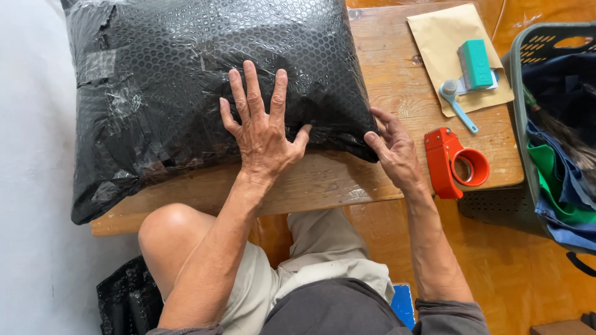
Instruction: A person wraps a pillow in black bubble wrap and secures the edges with tape using a dispenser.
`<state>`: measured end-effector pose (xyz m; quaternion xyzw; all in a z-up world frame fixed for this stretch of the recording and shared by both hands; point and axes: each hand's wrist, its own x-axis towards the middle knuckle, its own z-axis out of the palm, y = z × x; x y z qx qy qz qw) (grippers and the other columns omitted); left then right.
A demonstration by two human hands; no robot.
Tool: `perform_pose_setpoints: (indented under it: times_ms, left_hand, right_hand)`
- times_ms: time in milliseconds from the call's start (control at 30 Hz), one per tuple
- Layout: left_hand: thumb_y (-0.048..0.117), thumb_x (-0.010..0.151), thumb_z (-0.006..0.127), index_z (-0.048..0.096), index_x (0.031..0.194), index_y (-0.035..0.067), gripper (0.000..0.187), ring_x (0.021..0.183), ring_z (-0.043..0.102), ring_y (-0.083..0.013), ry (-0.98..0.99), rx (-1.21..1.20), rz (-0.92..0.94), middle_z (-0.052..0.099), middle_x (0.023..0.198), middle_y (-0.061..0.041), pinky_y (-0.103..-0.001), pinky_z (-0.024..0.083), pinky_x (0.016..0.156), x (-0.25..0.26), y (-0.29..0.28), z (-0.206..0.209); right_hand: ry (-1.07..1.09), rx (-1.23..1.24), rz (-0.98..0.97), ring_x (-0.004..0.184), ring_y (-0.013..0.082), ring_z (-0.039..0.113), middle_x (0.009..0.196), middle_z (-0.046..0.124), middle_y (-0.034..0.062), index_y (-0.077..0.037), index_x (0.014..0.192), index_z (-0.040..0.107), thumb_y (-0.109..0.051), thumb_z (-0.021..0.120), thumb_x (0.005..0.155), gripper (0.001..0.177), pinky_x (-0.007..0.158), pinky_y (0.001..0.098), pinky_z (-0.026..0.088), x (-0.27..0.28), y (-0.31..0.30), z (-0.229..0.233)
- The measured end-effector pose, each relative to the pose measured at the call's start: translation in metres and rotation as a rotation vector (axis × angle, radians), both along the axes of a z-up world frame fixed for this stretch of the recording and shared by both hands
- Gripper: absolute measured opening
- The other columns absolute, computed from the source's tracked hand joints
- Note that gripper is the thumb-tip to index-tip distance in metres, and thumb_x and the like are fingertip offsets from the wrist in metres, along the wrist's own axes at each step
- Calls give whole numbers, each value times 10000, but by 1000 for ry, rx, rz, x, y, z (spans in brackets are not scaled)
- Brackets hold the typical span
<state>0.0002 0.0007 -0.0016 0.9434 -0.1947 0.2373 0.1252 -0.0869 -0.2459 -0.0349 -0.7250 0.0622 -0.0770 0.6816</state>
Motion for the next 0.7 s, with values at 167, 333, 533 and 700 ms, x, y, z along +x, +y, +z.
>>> perform_pose_setpoints:
  times_ms: [167, 333, 533, 700]
  left_hand:
    - [549, 736, 843, 350, 1660, 264, 1085, 1595, 84, -413, -1, -20, -13, 83, 1701, -198, -690, 253, 1208, 0, 4, 3]
    - [547, 781, 833, 309, 1679, 246, 1083, 1603, 60, -420, 1, -29, -39, 53, 1704, -214, -700, 225, 1226, -2, 8, 4]
    - [374, 1039, 589, 674, 1351, 152, 392, 1380, 531, -383, -485, -148, -505, 573, 1462, -185, -611, 260, 1138, -19, -25, -4]
    - [102, 970, 630, 673, 922, 161, 87, 1007, 645, -207, -450, -129, -742, 623, 965, -39, -443, 402, 987, -37, -60, -45]
  right_hand:
    - [-31, 4, -21, 1358, 190, 521, 1472, 547, 165, -111, 1517, 436, -166, 530, 1046, 483, 1179, 294, 401, -9, 8, -8]
    - [-171, -158, -20, 1546, 334, 311, 1626, 335, 271, -128, 1579, 287, -355, 461, 1095, 562, 1264, 424, 278, -26, 12, -9]
    - [-442, -226, -304, 1194, 274, 653, 1566, 400, 178, -61, 1412, 417, -128, 575, 1074, 379, 974, 372, 571, -49, 9, -56]
    - [-553, -834, -504, 968, 246, 613, 1262, 531, 120, -125, 1045, 744, -217, 946, 783, 343, 784, 340, 586, -62, 14, -62]
